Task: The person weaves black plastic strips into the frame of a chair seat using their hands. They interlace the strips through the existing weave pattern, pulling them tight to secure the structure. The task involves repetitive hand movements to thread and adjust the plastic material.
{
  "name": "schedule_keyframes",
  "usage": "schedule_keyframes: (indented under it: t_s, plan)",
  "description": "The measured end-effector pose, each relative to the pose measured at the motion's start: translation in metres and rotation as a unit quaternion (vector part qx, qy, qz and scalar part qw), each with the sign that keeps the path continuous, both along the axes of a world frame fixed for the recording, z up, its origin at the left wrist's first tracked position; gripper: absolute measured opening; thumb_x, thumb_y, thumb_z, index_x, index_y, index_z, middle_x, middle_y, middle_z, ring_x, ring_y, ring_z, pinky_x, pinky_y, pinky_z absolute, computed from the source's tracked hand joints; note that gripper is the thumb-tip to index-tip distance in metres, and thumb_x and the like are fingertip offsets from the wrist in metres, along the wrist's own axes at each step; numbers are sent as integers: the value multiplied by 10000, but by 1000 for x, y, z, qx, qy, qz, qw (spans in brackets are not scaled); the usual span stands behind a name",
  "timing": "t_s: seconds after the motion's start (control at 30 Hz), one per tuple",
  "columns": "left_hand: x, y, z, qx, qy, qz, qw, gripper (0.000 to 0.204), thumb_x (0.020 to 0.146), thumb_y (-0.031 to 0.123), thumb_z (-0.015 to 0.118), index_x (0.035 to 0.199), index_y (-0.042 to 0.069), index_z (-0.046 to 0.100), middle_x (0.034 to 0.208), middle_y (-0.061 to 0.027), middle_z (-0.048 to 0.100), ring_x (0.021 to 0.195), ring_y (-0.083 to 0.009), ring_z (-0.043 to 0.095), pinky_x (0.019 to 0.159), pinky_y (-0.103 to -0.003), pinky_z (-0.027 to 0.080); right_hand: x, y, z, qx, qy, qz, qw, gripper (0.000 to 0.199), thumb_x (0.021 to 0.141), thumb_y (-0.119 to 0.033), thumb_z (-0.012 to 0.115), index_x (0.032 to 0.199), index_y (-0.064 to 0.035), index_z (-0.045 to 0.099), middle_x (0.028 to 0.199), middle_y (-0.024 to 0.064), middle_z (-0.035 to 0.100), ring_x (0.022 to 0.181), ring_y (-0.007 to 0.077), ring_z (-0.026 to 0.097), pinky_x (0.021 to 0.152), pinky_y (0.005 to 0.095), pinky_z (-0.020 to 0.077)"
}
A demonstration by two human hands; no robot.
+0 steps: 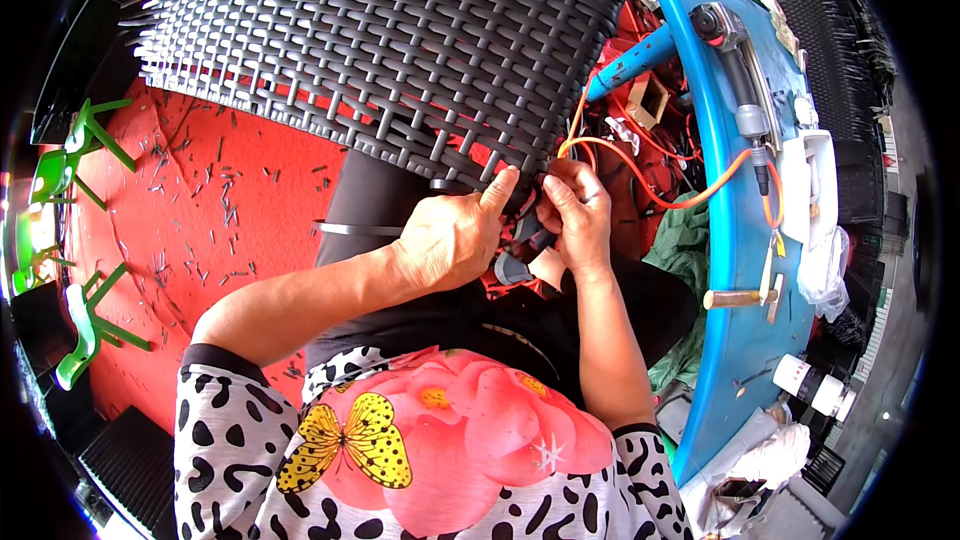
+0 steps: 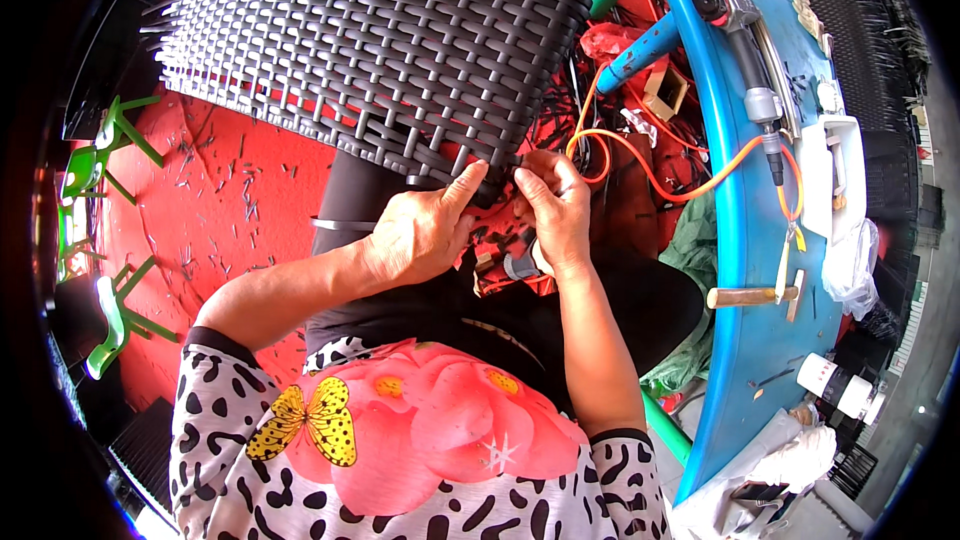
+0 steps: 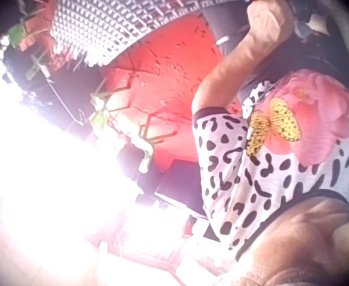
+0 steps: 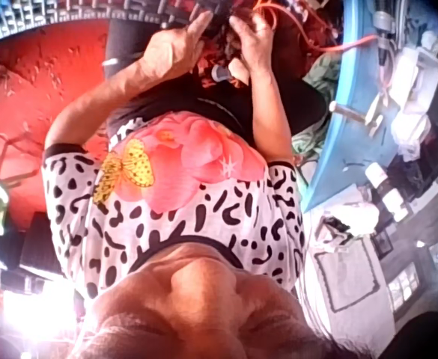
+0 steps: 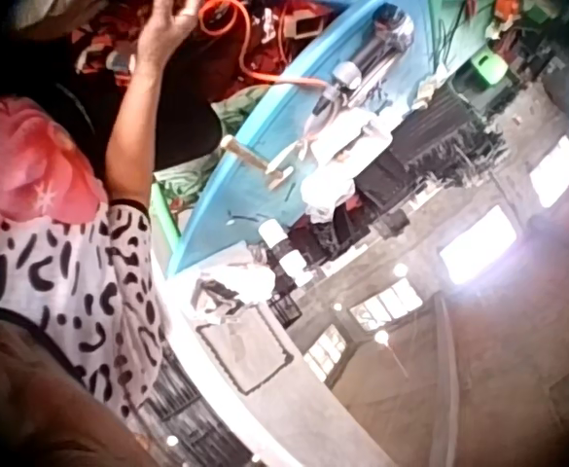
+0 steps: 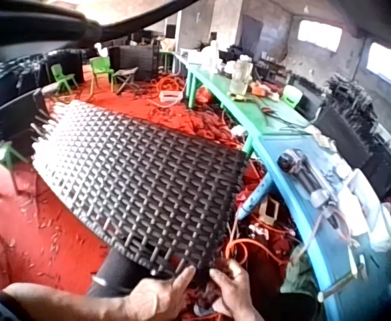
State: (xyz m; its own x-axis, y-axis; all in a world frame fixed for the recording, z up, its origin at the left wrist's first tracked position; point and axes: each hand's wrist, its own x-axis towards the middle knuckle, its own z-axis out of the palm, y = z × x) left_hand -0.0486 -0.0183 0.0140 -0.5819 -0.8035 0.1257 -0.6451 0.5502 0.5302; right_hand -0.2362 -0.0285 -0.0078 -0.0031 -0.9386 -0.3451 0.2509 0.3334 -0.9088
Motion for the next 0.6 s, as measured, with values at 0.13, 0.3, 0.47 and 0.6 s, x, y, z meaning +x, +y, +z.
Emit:
schedule_keyframes:
  t_s: [0.13, 0.3, 0.47, 0.6]
  plan:
    - [-2, -1, 5, 37, -8, 16, 999, 612, 778, 107, 571, 1302, -104, 338, 696, -162, 610, 571, -296, 613, 521, -386, 491, 0, 7, -2, -46, 48, 65, 996, 191, 822, -86, 638, 968, 9, 561, 757, 27, 593, 579, 62, 526, 495, 207, 419]
    - [-2, -3, 7, 62, -16, 27, 998, 590, 771, 114, 581, 1275, -104, 365, 643, -153, 599, 569, -302, 611, 520, -394, 483, 2, -1, 4, -53, 110, 65, 990, 90, 851, -86, 580, 841, 3, 574, 638, 3, 559, 503, 53, 486, 460, 197, 385]
    - [-5, -7, 11, 71, -48, 32, 996, 562, 768, 130, 588, 1237, -103, 384, 589, -161, 579, 552, -321, 601, 521, -409, 476, 6, -6, 7, -42, 79, 26, 996, 116, 860, -104, 589, 903, -1, 561, 657, 11, 567, 482, 57, 488, 445, 190, 377]
    - [-6, -12, 16, 111, -37, 41, 992, 526, 771, 129, 584, 1219, -69, 393, 597, -184, 576, 577, -355, 599, 537, -428, 473, 3, -4, 11, -45, 88, 29, 995, 174, 858, -91, 586, 996, 1, 535, 703, 26, 582, 504, 62, 510, 455, 193, 395]
